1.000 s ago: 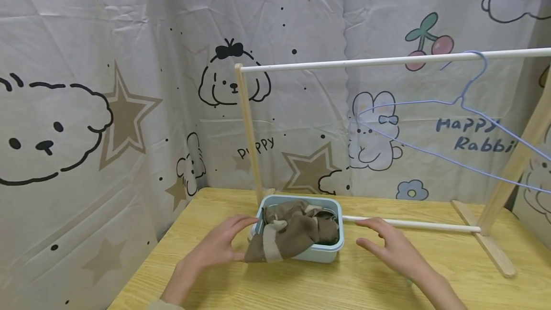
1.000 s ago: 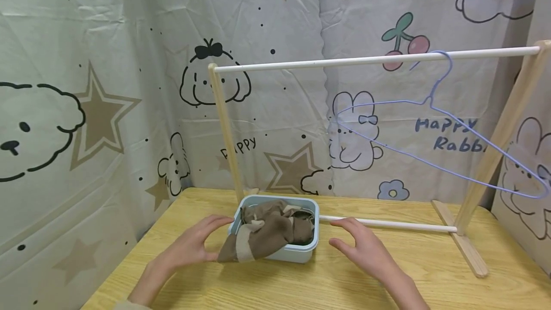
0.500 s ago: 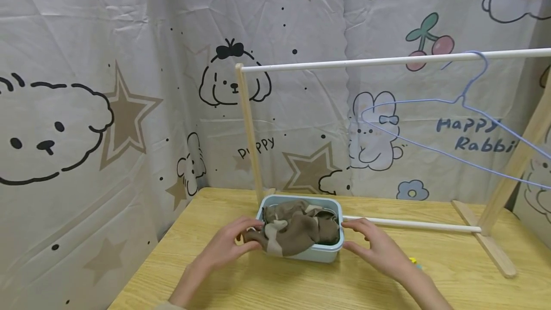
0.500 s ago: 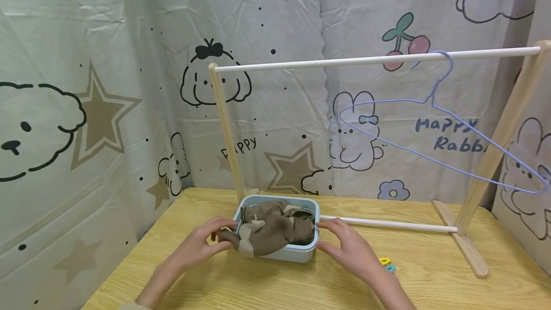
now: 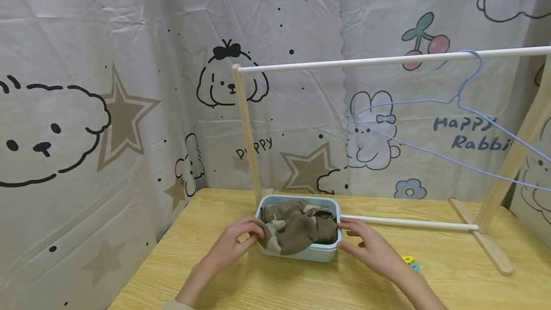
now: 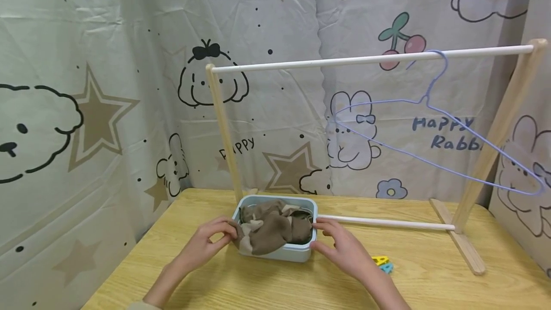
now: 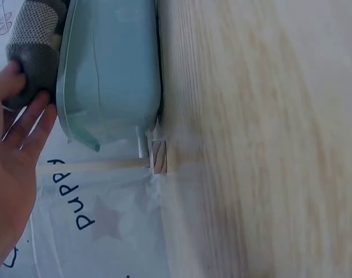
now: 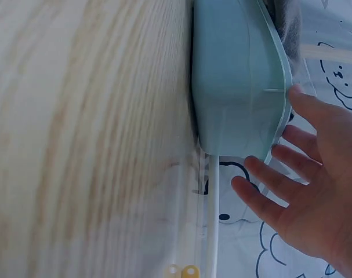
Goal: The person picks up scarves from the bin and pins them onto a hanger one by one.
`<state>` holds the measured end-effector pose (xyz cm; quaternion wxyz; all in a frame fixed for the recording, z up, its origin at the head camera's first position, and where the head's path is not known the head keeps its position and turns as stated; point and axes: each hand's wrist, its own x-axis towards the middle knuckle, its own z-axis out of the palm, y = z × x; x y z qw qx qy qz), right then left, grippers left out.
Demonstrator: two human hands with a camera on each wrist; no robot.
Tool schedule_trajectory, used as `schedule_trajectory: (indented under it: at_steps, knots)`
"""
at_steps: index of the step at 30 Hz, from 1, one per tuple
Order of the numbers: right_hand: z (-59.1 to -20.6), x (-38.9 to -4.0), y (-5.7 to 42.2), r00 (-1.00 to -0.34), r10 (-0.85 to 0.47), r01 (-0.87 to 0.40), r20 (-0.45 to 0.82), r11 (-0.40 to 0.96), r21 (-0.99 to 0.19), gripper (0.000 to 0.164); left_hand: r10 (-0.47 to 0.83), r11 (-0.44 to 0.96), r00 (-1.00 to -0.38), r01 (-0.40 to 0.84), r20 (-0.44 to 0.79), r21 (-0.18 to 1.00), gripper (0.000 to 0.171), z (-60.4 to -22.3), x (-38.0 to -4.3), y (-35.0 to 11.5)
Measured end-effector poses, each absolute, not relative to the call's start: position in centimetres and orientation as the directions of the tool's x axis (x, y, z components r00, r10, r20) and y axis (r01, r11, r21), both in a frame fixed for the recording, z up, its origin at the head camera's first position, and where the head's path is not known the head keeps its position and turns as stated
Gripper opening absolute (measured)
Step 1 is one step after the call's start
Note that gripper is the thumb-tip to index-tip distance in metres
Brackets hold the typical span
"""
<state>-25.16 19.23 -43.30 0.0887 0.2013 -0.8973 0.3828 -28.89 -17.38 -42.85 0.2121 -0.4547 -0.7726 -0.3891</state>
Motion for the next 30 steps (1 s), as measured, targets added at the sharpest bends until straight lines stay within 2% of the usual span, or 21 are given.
schedule_trajectory:
  at_steps: [3, 7, 12, 18, 25, 30]
  knots:
    - [-43.1, -25.2, 19.2, -0.911, -0.283, -0.413, 0.3, 0.624, -0.664, 0.049, 0.581, 0.332, -0.528, 0.848, 0.619, 0.412, 0.024, -42.9, -28.7, -17.3]
    - [-42.8, -25.2, 19.2, -0.916, -0.274, -0.401, 0.292, 0.626, -0.669, 0.05, 0.618, 0.421, -0.558, 0.83, 0.554, 0.366, 0.049, -43.0, -28.3, -16.8]
    - [-42.8, -25.1, 19.1, -0.921, -0.257, -0.388, 0.291, 0.615, -0.687, 0.051, 0.629, 0.46, -0.51, 0.852, 0.586, 0.248, 0.06, -43.2, -28.6, -15.8]
    - [-42.9, -25.1, 19.0, -0.923, -0.244, -0.385, 0.298, 0.595, -0.705, 0.05, 0.592, 0.487, -0.529, 0.836, 0.608, 0.253, 0.049, -43.3, -28.8, -14.8]
    - [-42.9, -25.0, 19.1, -0.937, -0.217, -0.35, 0.274, 0.603, -0.717, 0.05, 0.538, 0.466, -0.424, 0.87, 0.728, 0.163, 0.031, -43.5, -29.0, -14.2]
    - [-42.7, -24.9, 19.0, -0.96, -0.175, -0.279, 0.217, 0.623, -0.731, 0.049, 0.444, 0.462, -0.413, 0.866, 0.795, 0.192, 0.019, -43.0, -29.4, -14.0]
